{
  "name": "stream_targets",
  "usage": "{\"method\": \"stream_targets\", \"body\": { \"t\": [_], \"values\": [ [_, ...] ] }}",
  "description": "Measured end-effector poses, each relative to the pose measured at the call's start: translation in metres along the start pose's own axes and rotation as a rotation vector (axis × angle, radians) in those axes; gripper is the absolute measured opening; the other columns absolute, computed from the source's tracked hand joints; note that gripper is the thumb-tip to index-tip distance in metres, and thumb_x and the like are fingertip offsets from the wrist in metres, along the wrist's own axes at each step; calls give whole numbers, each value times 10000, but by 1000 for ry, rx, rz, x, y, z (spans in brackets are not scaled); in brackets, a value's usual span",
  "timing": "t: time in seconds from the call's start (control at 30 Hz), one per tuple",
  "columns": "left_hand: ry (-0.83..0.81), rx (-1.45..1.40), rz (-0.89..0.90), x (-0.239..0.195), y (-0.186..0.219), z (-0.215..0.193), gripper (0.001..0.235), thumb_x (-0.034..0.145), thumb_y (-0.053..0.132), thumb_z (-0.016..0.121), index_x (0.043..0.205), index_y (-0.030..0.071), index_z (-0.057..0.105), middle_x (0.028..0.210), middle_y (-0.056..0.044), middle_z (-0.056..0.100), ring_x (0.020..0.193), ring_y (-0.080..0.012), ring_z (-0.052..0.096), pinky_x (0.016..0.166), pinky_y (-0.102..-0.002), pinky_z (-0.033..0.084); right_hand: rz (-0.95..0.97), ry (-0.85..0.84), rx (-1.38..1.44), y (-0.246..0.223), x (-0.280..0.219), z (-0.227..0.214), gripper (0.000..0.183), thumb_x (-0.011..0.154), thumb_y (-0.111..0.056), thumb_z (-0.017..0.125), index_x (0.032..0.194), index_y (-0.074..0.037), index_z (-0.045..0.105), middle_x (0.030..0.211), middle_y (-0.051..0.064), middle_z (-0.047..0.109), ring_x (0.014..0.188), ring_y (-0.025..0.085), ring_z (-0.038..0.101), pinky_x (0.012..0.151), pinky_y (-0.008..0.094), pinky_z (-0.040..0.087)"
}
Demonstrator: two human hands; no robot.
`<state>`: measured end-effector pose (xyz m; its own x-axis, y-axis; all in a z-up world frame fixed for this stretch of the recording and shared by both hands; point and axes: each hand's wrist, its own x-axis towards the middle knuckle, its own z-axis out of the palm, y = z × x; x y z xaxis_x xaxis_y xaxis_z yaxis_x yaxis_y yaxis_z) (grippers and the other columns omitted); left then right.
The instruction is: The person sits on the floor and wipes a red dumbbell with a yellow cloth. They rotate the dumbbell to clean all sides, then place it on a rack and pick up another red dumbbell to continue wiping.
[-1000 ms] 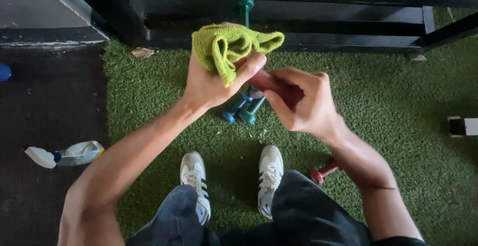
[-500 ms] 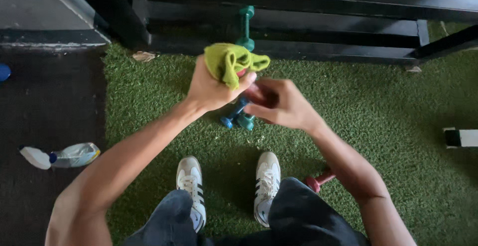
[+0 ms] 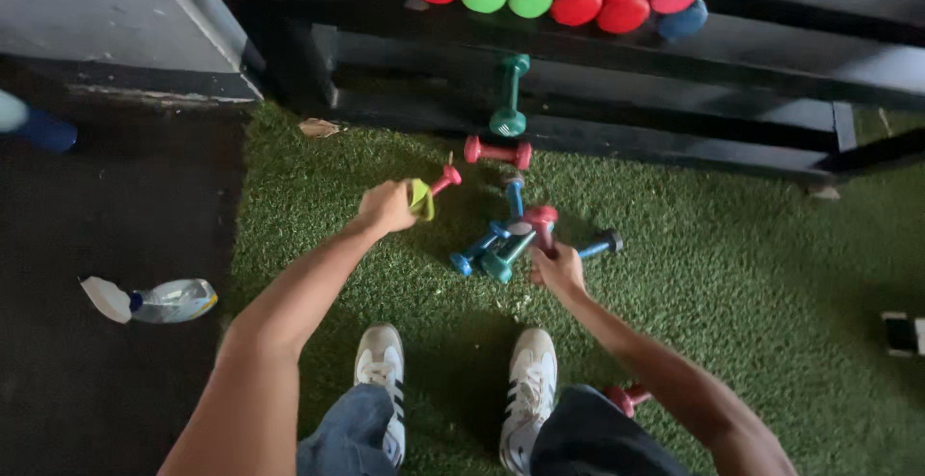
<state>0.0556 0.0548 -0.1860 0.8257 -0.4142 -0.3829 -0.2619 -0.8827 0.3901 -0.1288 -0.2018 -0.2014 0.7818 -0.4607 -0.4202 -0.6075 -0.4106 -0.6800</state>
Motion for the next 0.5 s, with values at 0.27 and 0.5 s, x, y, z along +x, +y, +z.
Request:
{"method": "stream_targets", "body": {
  "t": [0.27, 0.5],
  "values": [
    [-54, 163, 60, 14, -29, 22, 699, 769, 430, 811, 1298, 0, 654, 1298, -221, 601, 1084, -465, 686, 863, -591, 592, 107, 156, -30, 66, 19, -11, 385, 781, -459, 797, 762, -87, 703, 620, 118, 683, 648, 274, 731, 637, 426, 546],
    [-3, 259, 121, 23, -29, 47, 652, 805, 178, 763, 1427, 150, 569, 1445, -117, 504, 1239, -400, 591, 937, -537, 589, 121, 217, -44, 71, 31, -8, 432, 805, -451, 769, 826, -19, 767, 755, 209, 721, 825, 392, 732, 694, 494, 528]
  ]
}}
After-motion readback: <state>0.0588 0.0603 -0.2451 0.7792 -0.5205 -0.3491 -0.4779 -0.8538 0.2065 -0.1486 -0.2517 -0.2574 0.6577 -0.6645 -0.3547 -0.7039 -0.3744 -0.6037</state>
